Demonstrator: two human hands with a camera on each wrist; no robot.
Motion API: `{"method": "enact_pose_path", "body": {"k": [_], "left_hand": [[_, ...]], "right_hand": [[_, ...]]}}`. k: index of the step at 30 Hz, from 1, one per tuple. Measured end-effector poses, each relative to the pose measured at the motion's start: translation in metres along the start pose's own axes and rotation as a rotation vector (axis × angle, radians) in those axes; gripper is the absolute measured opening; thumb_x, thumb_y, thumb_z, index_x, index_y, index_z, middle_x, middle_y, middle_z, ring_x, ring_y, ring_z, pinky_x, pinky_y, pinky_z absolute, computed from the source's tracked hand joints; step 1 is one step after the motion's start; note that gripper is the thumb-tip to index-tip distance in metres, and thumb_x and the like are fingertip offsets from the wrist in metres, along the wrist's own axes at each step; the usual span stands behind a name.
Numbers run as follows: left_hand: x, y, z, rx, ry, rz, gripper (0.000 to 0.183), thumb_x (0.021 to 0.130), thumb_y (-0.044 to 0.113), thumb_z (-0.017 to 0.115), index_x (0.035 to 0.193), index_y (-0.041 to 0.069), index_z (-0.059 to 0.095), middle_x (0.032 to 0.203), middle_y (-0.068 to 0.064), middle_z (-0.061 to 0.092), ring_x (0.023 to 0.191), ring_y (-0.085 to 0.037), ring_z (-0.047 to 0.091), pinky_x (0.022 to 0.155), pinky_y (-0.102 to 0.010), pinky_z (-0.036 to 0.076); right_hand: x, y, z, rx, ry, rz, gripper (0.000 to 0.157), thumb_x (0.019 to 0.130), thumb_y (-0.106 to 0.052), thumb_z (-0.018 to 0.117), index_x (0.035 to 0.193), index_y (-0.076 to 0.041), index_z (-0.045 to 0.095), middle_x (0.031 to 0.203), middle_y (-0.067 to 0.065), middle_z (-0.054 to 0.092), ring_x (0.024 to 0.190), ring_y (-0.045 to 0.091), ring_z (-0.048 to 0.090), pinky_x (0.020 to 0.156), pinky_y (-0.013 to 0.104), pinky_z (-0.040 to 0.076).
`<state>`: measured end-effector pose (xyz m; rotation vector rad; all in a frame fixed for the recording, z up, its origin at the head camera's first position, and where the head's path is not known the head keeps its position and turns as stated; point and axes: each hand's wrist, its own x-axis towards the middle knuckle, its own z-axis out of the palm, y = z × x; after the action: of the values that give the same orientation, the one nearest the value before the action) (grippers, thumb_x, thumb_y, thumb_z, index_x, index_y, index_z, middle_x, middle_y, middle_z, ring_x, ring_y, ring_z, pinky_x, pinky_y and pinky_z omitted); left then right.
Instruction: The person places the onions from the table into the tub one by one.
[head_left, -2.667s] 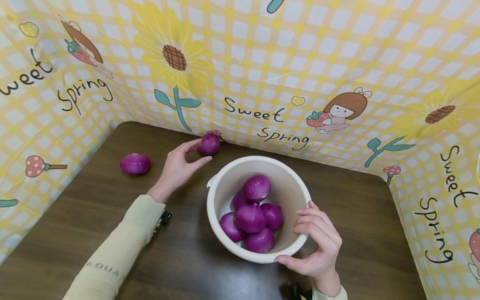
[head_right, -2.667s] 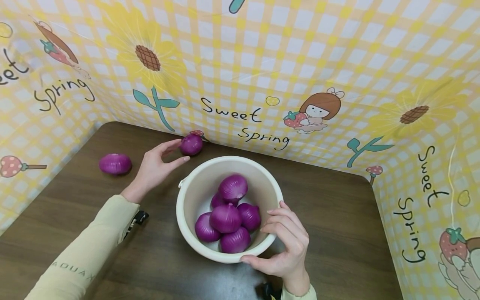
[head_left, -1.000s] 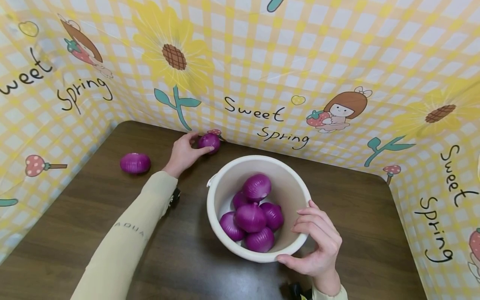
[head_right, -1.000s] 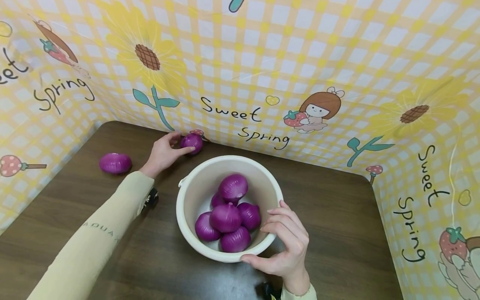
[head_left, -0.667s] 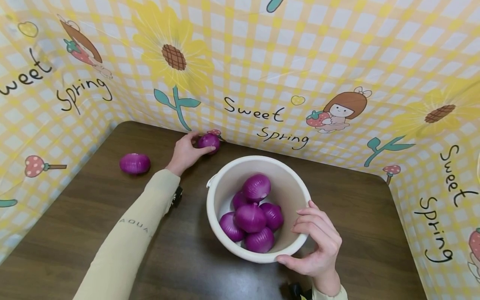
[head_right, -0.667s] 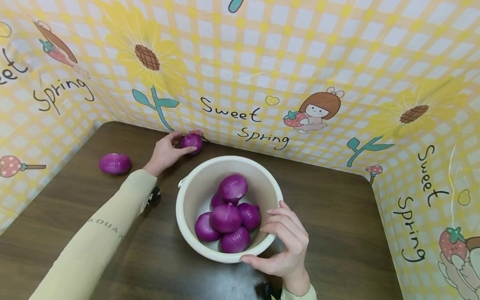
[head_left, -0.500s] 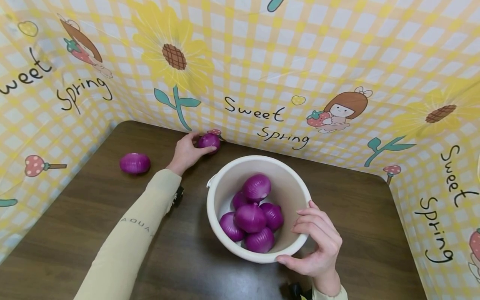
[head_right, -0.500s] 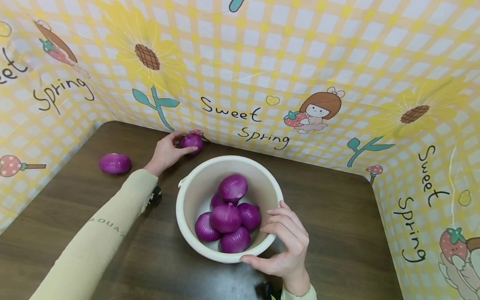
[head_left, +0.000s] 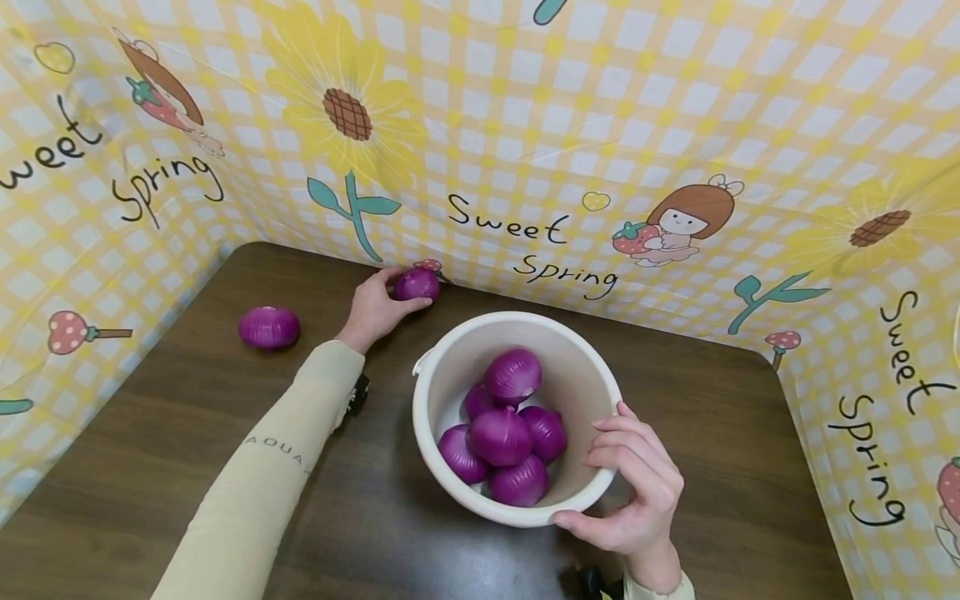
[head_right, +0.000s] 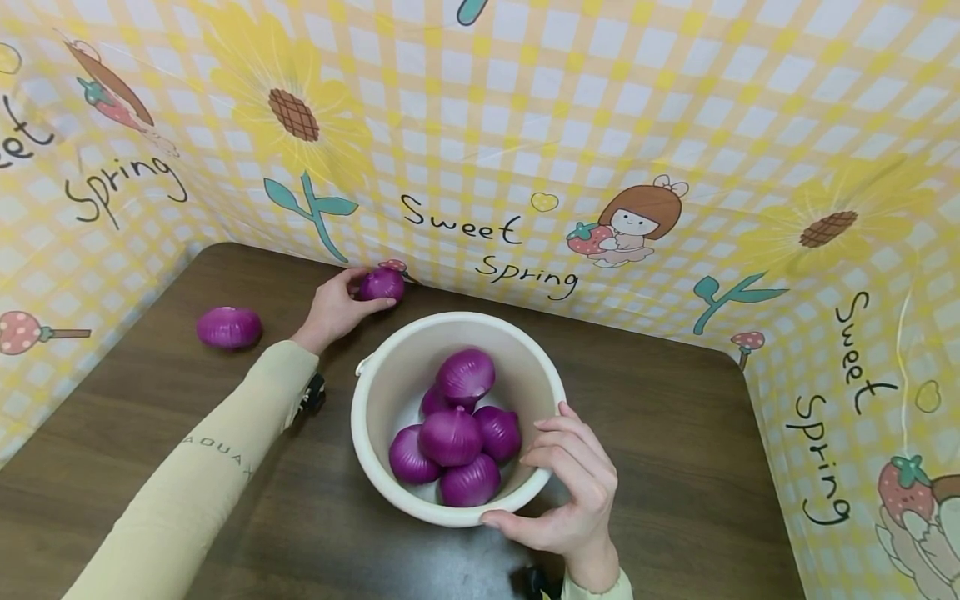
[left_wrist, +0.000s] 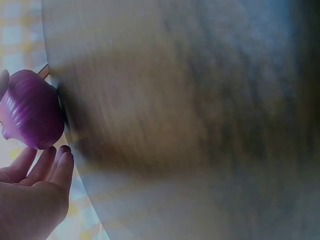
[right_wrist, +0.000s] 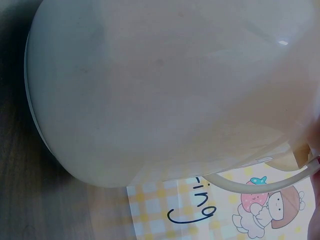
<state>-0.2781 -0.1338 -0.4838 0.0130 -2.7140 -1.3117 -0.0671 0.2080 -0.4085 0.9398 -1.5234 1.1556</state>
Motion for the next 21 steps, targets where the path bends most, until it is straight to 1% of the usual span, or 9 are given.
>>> {"method": "enact_pose_path", "body": {"k": [5, 11, 21], "left_hand": [[-0.0004, -0.0003, -0.0004, -0.003, -0.009, -0.006, 0.074, 0.084, 0.035, 0.086, 0.140, -0.001, 0.054, 0.134, -0.023, 0.059, 0.123, -0.036, 0.057, 0.106, -0.047, 0.044], [-0.0005, -0.0006, 0.0000, -0.002, -0.026, -0.014, 0.075, 0.086, 0.034, 0.084, 0.142, -0.001, 0.052, 0.137, -0.023, 0.057, 0.123, -0.037, 0.057, 0.106, -0.047, 0.044], [-0.0012, -0.0023, -0.0005, -0.022, -0.028, -0.004, 0.074, 0.085, 0.029, 0.085, 0.144, 0.000, 0.052, 0.139, -0.023, 0.057, 0.123, -0.036, 0.057, 0.106, -0.047, 0.045]], "right_hand": [[-0.0002, -0.0002, 0.0001, 0.001, -0.001, 0.001, 0.060, 0.071, -0.051, 0.090, 0.063, 0.001, 0.062, 0.067, 0.012, 0.062, 0.075, 0.035, 0.061, 0.102, 0.046, 0.049], [0.0000, -0.0002, 0.0003, 0.005, -0.001, 0.000, 0.060, 0.071, -0.050, 0.091, 0.063, 0.001, 0.062, 0.067, 0.012, 0.062, 0.075, 0.036, 0.061, 0.102, 0.046, 0.049], [-0.0009, -0.0010, 0.0003, 0.004, -0.006, 0.004, 0.060, 0.071, -0.051, 0.090, 0.063, 0.001, 0.061, 0.067, 0.012, 0.062, 0.075, 0.035, 0.061, 0.102, 0.046, 0.049]]}}
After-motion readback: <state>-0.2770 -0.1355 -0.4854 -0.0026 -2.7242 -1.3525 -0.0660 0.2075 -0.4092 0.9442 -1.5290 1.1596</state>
